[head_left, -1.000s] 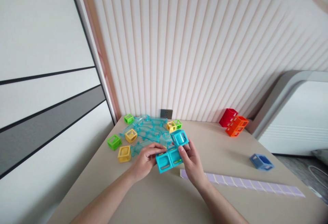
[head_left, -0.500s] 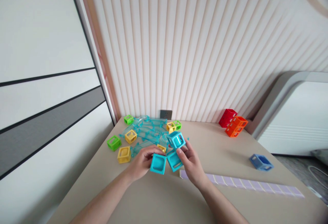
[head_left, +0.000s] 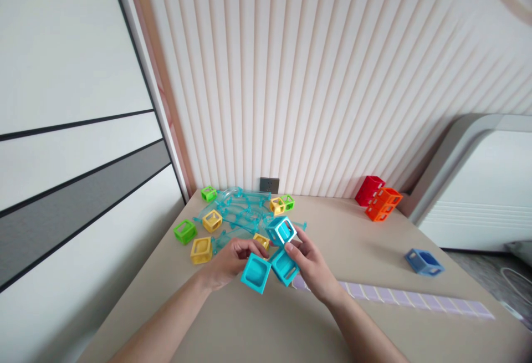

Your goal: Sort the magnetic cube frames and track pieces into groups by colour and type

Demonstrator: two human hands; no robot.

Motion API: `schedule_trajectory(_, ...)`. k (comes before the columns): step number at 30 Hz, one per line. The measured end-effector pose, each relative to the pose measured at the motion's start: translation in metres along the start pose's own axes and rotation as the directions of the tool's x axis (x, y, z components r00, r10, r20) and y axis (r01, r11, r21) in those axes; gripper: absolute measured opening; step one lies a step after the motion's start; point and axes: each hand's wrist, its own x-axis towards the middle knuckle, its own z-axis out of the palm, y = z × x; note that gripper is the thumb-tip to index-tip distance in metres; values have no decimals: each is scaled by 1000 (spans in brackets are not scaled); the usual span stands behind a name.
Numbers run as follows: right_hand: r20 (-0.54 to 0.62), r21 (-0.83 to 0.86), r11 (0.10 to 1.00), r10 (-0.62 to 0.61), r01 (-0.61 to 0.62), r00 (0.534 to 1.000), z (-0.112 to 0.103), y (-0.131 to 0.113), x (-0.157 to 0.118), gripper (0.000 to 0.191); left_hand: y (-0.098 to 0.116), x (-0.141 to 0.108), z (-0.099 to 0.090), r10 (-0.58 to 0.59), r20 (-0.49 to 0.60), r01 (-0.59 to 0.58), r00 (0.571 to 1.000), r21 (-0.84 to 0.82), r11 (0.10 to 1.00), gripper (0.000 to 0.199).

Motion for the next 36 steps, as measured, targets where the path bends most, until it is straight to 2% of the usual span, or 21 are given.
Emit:
schedule_trajectory(3, 10, -22, 999, 23, -23, 1000, -3, 1, 1, 53, -2, 1, -4, 16, 35, -18, 999, 63, 998, 18)
schedule_trajectory(9, 45, -58, 996, 76, -73, 996, -5, 2, 1, 59, -7, 4, -9, 13, 112, -22, 994, 73, 997, 19)
schedule_trajectory(13, 70, -52, 996, 70, -67, 995, -3, -1, 1, 59, -7, 3, -8, -55, 74, 53, 996, 30, 998, 29)
schedule_trajectory(17, 79, -57, 996, 71, -67, 994, -2, -1, 2, 60, -8, 3, -7, -25, 34, 25, 999, -2, 1000, 32)
schedule_trajectory(27, 65, -65, 997, 32, -28, 997, -6, 7, 3, 58, -11, 5, -7, -60, 72, 58, 996, 29, 998, 47)
schedule_trajectory(36, 9, -33, 999, -7, 8, 1000, -6, 9, 5, 54, -20, 4, -5, 100, -18, -98, 995, 102, 990, 55)
